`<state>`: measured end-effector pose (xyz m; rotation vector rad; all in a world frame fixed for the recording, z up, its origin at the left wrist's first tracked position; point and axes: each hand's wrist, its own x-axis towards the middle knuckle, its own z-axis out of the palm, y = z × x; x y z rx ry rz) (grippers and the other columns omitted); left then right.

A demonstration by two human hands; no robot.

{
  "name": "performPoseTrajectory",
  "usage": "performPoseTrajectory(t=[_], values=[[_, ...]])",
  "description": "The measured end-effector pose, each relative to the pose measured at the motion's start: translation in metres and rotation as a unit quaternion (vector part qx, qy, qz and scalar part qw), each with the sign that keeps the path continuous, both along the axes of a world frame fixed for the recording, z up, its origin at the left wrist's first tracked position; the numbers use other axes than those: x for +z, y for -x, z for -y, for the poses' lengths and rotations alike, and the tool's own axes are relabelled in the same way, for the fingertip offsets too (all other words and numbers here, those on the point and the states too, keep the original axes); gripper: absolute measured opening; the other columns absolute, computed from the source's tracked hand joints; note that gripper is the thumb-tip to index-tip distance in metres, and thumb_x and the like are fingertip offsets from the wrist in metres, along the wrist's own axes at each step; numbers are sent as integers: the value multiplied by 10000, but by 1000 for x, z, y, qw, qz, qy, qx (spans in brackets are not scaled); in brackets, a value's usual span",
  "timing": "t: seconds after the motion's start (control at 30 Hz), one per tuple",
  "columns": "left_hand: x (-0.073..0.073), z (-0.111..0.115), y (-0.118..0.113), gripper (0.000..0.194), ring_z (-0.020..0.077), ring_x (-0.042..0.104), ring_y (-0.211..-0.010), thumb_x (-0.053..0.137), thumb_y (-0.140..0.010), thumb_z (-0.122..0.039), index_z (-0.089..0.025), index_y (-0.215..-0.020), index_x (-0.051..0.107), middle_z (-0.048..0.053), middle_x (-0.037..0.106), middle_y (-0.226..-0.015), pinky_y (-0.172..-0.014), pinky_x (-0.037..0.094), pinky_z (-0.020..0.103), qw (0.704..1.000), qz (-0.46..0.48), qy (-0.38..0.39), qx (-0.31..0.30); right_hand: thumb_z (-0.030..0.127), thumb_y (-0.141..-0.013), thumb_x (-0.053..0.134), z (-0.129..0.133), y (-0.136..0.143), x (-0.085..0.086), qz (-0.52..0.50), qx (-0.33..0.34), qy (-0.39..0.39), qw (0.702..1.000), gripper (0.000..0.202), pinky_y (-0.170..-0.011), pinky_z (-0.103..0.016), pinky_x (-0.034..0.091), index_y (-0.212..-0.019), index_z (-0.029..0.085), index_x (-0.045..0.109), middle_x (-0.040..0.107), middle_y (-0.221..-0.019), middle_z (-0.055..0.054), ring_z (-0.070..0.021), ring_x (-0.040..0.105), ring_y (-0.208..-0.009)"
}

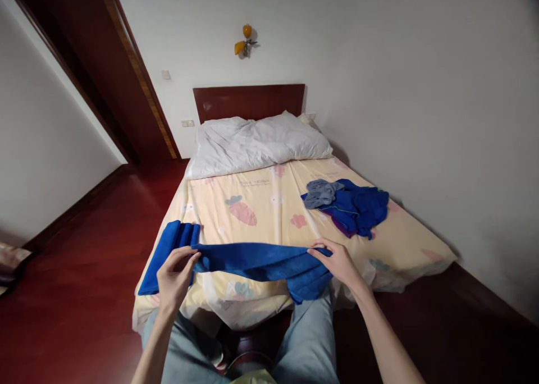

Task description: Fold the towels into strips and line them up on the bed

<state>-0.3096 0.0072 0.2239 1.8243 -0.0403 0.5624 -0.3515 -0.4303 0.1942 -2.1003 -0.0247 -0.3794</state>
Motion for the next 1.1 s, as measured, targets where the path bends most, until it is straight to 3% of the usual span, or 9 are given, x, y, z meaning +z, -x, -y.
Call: performPoseTrajectory(t=[0.1,0.2,0.4,0.53,0.6,0.67,0.8,0.97,1.1], values=[[-1,-6,-3,399,267,709,-1021,871,-668,-512,-179,-878,804,99,742,-1053,-902,610,350,997,-51,38,-42,596,-886,694,0,7,-4,-17,20,5,1000,405,-782,-290,521,-840,197,741,750,-861,-64,-226,696,-833],[-5,-10,-1,462,298,691,-1133,885,-652,-526,-195,-970,828,121,725,-1185,-937,602,352,990,-99,21,-102,591,-909,666,-2,12,-10,-21,3,5,1000,403,-777,-285,514,-834,201,735,745,-852,-55,-220,689,-824],[-15,-25,16,468,371,669,-1194,805,-716,-645,-204,-864,850,165,689,-1269,-886,624,385,975,-158,-55,-145,569,-951,612,1,17,-8,-8,-43,18,999,389,-710,-253,485,-868,196,688,698,-801,-28,-183,629,-756],[-26,-36,30,394,359,690,-1188,746,-815,-562,-212,-960,852,157,713,-1265,-933,622,399,963,-181,-43,-193,550,-960,608,3,17,-1,-8,-38,33,999,373,-700,-247,468,-862,196,676,672,-781,-19,-173,606,-744],[-31,-37,36,349,337,694,-1196,708,-857,-468,-222,-1070,835,147,710,-1282,-927,630,381,966,-138,-64,-211,545,-959,611,2,17,3,-11,-37,35,999,366,-708,-246,467,-865,198,677,674,-794,-18,-174,612,-760],[-35,-36,41,312,305,697,-1201,660,-880,-355,-250,-1127,819,127,708,-1287,-949,627,372,968,-51,-137,-202,545,-951,620,0,17,5,-18,-35,32,999,362,-720,-248,472,-866,199,681,682,-807,-20,-177,621,-773],[-37,-34,44,330,205,743,-1093,547,-926,-162,-285,-1058,823,70,748,-1191,-953,620,293,942,148,-278,-119,551,-926,644,-4,18,9,-26,-30,19,999,366,-725,-256,481,-852,196,689,691,-807,-27,-185,632,-775],[-23,-42,40,280,139,765,-912,584,-925,-77,-253,-1004,788,23,781,-1069,-944,588,212,920,262,-290,-26,551,-891,681,-7,19,11,-36,-19,4,999,368,-735,-270,486,-830,190,720,702,-806,-39,-193,636,-784],[-2,-53,33,228,152,758,-895,568,-948,-117,-227,-1014,757,30,773,-1018,-860,589,208,931,245,-265,-48,486,-775,798,-8,23,9,-69,5,3,998,312,-704,-270,490,-853,186,757,713,-801,-33,-193,635,-758]])
